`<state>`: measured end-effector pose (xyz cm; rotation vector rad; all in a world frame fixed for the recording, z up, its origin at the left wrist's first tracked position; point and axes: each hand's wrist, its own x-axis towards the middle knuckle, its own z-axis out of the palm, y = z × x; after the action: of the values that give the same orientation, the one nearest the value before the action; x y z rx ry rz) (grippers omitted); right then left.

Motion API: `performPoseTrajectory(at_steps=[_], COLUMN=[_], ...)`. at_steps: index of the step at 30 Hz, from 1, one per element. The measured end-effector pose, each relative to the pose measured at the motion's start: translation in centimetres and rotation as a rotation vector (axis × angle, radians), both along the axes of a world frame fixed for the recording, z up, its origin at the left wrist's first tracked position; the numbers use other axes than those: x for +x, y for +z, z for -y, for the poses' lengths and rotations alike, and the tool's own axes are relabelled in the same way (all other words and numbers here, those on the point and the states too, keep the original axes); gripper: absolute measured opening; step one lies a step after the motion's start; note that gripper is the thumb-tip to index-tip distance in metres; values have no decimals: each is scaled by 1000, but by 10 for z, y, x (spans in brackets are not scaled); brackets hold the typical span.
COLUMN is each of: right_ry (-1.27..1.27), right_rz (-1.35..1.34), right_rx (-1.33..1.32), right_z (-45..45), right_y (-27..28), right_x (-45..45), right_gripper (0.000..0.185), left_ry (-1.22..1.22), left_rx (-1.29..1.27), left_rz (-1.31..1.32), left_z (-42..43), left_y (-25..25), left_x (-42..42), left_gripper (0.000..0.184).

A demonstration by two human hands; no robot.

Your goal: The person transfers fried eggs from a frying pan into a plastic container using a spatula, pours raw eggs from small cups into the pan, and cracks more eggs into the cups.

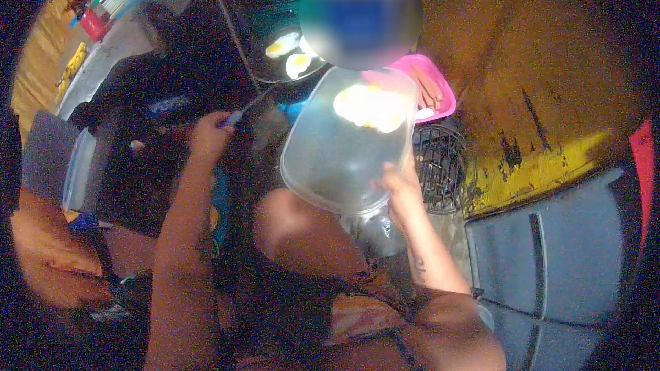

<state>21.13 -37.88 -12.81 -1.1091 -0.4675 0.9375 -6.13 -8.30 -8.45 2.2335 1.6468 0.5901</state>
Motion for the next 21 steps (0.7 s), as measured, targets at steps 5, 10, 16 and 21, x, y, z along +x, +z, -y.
performPoseTrajectory(at_steps=[5,10,16,21], right_ry=[-16,3,38,44], right_rz=[-21,28,-19,0], right_rx=[30,55,-2,38], right_z=[-2,-6,-3,-3], right_y=[-5,-20,-25,-34], right_x=[-2,2,-4,-5], right_gripper=[96,97,98,100], left_ry=[-23,-122,-244,-301], left_rx=[55,37,38,383], left_rz=[0,44,128,-192], left_z=[7,38,65,94], left_y=[6,36,39,54], left_x=[-9,-9,-1,22], left_gripper=[39,37,36,33])
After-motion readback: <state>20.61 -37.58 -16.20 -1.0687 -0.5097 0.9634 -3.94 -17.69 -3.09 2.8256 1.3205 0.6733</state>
